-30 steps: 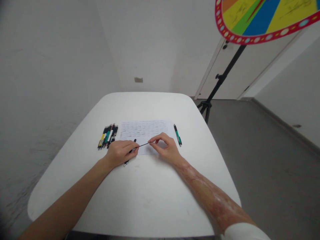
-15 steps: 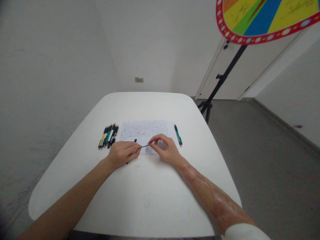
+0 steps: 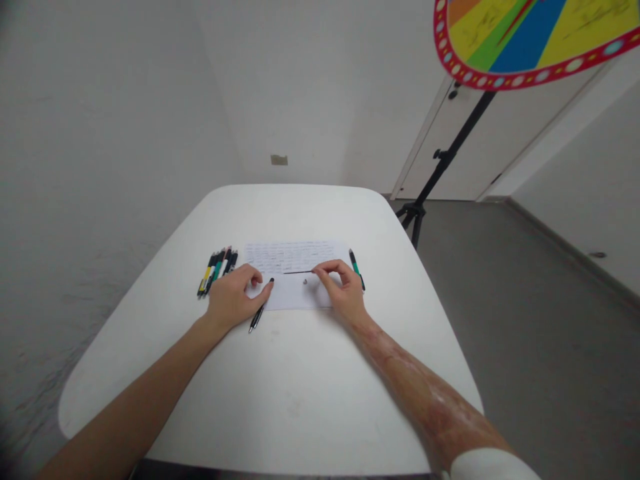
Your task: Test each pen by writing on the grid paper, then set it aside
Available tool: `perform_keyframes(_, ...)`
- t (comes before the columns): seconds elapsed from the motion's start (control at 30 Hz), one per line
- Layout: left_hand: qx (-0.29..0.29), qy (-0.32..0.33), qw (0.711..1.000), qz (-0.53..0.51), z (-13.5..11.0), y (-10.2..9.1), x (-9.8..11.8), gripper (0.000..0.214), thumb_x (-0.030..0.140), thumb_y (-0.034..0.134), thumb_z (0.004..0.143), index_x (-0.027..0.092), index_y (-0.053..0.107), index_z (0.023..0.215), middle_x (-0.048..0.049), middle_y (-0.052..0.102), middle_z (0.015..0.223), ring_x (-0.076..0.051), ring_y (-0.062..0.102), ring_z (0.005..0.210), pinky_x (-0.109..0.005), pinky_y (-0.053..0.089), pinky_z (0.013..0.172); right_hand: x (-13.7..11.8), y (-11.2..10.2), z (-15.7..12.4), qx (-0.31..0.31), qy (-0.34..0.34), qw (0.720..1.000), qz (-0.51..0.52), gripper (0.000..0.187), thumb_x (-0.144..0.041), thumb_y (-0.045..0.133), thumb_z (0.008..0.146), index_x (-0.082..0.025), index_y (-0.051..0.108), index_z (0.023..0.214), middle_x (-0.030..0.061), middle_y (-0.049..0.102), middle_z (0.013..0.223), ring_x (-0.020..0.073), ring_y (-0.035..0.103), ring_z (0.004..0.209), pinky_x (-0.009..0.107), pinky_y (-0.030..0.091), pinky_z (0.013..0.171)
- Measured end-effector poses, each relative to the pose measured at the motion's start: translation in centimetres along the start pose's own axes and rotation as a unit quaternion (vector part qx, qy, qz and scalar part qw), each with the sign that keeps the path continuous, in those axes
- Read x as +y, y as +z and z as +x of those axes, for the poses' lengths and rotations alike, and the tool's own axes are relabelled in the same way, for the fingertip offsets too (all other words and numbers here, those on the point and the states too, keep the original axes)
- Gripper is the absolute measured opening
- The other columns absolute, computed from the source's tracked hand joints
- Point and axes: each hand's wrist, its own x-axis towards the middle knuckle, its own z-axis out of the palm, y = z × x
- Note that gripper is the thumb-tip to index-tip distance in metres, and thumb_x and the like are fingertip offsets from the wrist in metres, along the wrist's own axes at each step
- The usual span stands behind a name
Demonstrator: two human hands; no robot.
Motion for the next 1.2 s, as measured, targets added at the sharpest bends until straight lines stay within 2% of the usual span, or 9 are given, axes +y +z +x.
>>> perform_keyframes(0.13, -0.061, 0.010, 0.998, 0.000, -0.49, 0.32, -0.71, 0.027, 0.040, 0.080, 0.093, 0.023, 0.062, 0.083, 0.0010, 0.072, 0.080, -0.017, 0.066, 0.069, -0.029, 0.043, 0.059, 0.64, -0.01, 0.09, 0.024, 0.018, 0.999, 0.011, 0.022, -0.047, 0.077, 0.101, -0.026, 0.079, 0.097, 0.0057, 0.080, 0.098, 0.0246, 0.073, 0.096, 0.043, 0.059, 0.091)
perform_keyframes(0.27, -0.069, 0.050, 0.995, -0.041, -0.51, 0.05, -0.94, 0.018, 0.032, 0.076, 0.098, 0.023, 0.069, 0.084, 0.0006, 0.075, 0.083, -0.016, 0.070, 0.070, -0.029, 0.045, 0.059, 0.76, 0.02, 0.19, 0.025, 0.029, 0.999, 0.021, 0.025, -0.051, 0.075, 0.102, -0.027, 0.076, 0.099, 0.0056, 0.079, 0.099, 0.0236, 0.071, 0.090, 0.042, 0.059, 0.084)
perform_keyframes(0.47, -0.002, 0.094, 0.994, -0.052, -0.24, -0.32, -0.67, 0.017, 0.033, 0.069, 0.108, 0.021, 0.076, 0.099, -0.0041, 0.081, 0.093, -0.018, 0.076, 0.083, -0.030, 0.057, 0.071, 0.41, -0.01, 0.39, 0.036, 0.032, 0.999, 0.026, 0.025, -0.051, 0.070, 0.105, -0.026, 0.072, 0.099, 0.0058, 0.078, 0.100, 0.0217, 0.066, 0.084, 0.040, 0.057, 0.083)
perform_keyframes(0.6, 0.035, 0.116, 0.992, -0.047, -0.13, -0.37, -0.58, 0.016, 0.032, 0.068, 0.110, 0.020, 0.077, 0.103, -0.0056, 0.082, 0.094, -0.020, 0.078, 0.087, -0.033, 0.060, 0.080, 0.52, -0.05, 0.41, 0.043, 0.031, 0.998, 0.039, 0.023, -0.049, 0.071, 0.104, -0.026, 0.071, 0.097, 0.0050, 0.076, 0.097, 0.0215, 0.064, 0.083, 0.039, 0.056, 0.081)
perform_keyframes(1.2, 0.088, 0.131, 0.986, -0.047, 0.08, -0.62, -0.41, 0.007, 0.026, 0.072, 0.107, 0.021, 0.077, 0.106, -0.0045, 0.084, 0.096, -0.021, 0.077, 0.085, -0.036, 0.061, 0.080, 0.82, -0.19, 0.48, 0.043, 0.041, 0.998, 0.037, 0.028, -0.053, 0.073, 0.101, -0.026, 0.071, 0.096, 0.0052, 0.075, 0.094, 0.0223, 0.065, 0.083, 0.039, 0.057, 0.080)
